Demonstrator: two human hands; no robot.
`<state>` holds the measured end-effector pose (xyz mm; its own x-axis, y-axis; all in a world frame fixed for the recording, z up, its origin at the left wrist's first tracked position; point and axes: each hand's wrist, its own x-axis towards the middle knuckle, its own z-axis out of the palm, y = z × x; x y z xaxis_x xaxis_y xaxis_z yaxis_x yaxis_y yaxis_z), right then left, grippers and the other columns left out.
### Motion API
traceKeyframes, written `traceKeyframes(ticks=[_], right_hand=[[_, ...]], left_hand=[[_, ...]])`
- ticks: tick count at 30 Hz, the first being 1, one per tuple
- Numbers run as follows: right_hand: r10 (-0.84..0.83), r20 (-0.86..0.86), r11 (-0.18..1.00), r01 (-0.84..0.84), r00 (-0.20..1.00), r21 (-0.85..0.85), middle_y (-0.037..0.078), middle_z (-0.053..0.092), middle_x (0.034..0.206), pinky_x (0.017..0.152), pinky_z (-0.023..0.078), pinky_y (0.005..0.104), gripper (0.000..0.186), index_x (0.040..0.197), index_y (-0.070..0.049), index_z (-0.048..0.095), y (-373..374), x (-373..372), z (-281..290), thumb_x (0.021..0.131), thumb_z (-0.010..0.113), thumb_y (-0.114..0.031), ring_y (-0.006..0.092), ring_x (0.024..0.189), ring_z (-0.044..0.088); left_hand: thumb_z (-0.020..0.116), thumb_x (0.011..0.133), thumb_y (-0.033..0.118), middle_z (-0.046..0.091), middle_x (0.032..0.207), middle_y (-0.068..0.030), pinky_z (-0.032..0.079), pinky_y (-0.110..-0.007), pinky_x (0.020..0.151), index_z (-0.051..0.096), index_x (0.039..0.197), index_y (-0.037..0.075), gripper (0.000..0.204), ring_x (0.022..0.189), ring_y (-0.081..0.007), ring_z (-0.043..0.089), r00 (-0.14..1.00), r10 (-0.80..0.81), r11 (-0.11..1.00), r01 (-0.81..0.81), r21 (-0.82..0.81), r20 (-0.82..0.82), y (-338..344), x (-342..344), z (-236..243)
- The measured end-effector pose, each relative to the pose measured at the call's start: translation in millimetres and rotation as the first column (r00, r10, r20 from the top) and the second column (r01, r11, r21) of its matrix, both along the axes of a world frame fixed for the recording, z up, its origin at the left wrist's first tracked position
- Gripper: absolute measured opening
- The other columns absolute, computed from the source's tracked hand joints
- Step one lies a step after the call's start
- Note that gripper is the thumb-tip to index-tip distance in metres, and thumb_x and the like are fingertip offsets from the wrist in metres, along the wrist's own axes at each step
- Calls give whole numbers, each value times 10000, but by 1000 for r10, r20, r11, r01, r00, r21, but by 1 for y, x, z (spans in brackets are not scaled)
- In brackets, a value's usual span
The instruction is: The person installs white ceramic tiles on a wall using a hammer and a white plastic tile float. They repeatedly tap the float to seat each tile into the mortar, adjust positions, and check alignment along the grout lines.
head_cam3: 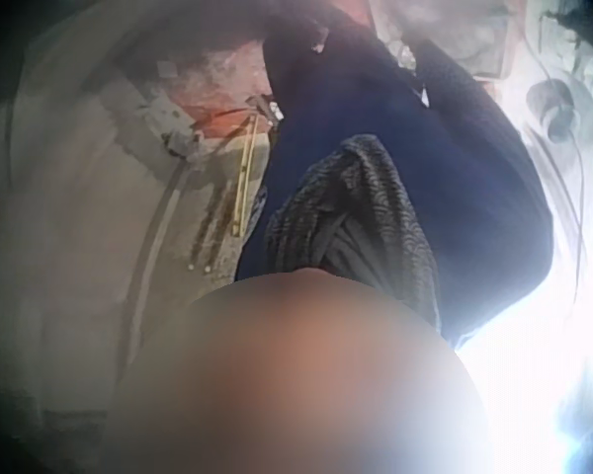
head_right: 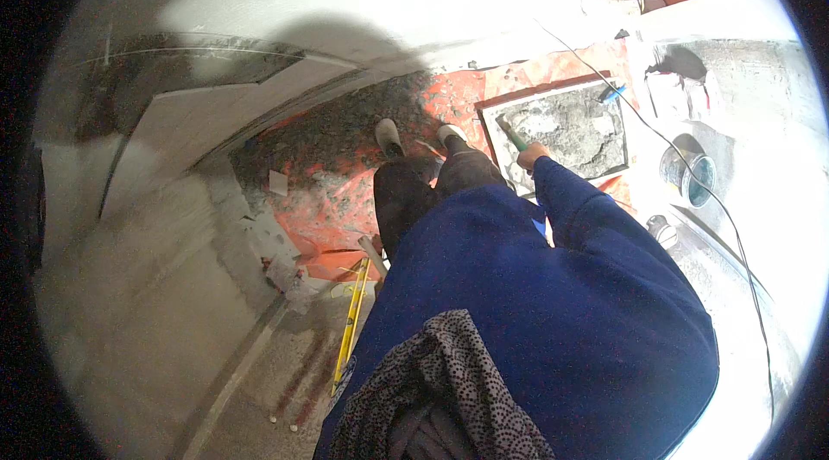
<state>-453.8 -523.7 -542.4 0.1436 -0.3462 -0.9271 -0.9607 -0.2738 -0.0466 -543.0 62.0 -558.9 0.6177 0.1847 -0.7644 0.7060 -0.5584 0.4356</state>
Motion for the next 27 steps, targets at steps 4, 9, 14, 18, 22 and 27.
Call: traceKeyframes(ticks=[4, 9, 14, 18, 22, 27], right_hand=[[99, 24, 995, -100, 995, 31, 165, 682, 731, 520, 568, 359, 254, 902, 72, 671, 5, 3, -10, 773, 563, -119, 228, 590, 687], [103, 49, 993, -105, 993, 44, 181, 698, 802, 637, 562, 364, 313, 961, 63, 683, 25, 1, -36, 736, 621, -146, 256, 717, 709], [141, 159, 990, -135, 977, -43, 212, 703, 900, 724, 554, 392, 343, 960, 34, 701, 49, -8, -54, 743, 631, -223, 301, 856, 705], [239, 168, 971, -232, 956, -59, 245, 693, 925, 749, 559, 389, 318, 911, 47, 706, 59, -9, -54, 735, 604, -196, 321, 873, 701], [88, 136, 996, -87, 987, -7, 234, 693, 955, 773, 548, 403, 280, 921, 29, 712, 70, -11, -50, 743, 588, -148, 314, 910, 691], [-11, 144, 1000, 9, 989, 13, 243, 682, 1005, 778, 548, 405, 344, 1003, 49, 682, 88, -34, -51, 753, 594, -169, 340, 928, 684]], left_hand=[[631, 909, 284, 514, 624, -38, 493, -321, 444, 571, 984, 9, 291, 486, -154, 534, 927, 374, 914, -375, -156, -41, -49, 75, 58], [655, 890, 274, 549, 671, -29, 485, -299, 435, 584, 1004, 49, 262, 499, -131, 529, 948, 319, 928, -316, -197, -18, -83, 111, 116], [662, 898, 280, 599, 741, -42, 461, -295, 511, 608, 945, 52, 238, 604, -133, 565, 952, 300, 908, -264, -326, 64, -62, 96, 107], [662, 897, 276, 591, 741, -42, 463, -300, 522, 602, 944, 48, 240, 618, -133, 567, 977, 211, 956, -205, -209, 6, -32, 93, 99], [662, 897, 271, 583, 740, -41, 464, -305, 533, 597, 944, 44, 242, 631, -133, 569, 991, 131, 983, -134, -127, -32, -13, 103, 104], [662, 896, 266, 573, 739, -40, 467, -312, 548, 590, 943, 38, 244, 649, -134, 571, 997, 66, 995, -70, -77, -48, 3, 114, 105]])
